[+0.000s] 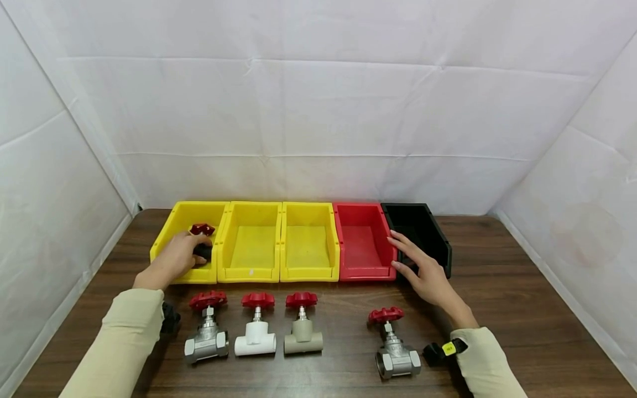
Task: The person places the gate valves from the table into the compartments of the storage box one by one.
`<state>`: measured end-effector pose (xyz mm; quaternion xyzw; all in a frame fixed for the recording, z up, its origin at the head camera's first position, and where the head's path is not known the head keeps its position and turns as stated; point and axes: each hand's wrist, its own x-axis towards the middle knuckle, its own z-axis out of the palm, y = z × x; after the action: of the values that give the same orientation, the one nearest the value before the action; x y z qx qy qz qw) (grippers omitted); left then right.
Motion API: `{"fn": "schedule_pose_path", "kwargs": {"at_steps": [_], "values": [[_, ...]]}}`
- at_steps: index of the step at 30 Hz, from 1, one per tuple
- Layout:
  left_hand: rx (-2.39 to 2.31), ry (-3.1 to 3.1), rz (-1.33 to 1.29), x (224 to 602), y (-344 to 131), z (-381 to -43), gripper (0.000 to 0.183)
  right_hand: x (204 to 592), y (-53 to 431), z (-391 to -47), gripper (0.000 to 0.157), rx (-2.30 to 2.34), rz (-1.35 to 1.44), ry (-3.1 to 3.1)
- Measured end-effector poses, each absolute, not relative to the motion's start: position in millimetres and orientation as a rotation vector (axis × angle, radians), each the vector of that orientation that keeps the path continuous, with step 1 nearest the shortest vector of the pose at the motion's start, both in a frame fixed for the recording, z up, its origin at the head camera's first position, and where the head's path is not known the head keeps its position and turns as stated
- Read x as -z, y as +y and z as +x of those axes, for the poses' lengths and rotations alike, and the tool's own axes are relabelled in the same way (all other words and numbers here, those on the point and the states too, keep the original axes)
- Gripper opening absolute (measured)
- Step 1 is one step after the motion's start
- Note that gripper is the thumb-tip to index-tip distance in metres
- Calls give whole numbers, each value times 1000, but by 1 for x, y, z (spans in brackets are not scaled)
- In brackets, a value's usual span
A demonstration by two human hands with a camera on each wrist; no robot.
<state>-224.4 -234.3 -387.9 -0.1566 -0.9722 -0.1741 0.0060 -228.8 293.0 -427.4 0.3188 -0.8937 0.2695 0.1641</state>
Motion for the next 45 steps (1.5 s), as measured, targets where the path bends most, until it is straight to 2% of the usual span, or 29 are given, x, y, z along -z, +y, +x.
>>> {"fn": "schedule_pose_path", "kwargs": {"at_steps": [26, 37, 45], "values": [[562, -2991, -354, 372, -223, -199, 30, 425, 291, -226, 63, -761, 885, -2570], [572, -2826, -386, 366, -225, -166, 25, 424, 291, -227, 63, -754, 884, -2572], [591, -2781, -366, 363, -225, -139, 30, 426, 292, -228, 63, -769, 890, -2564]]}}
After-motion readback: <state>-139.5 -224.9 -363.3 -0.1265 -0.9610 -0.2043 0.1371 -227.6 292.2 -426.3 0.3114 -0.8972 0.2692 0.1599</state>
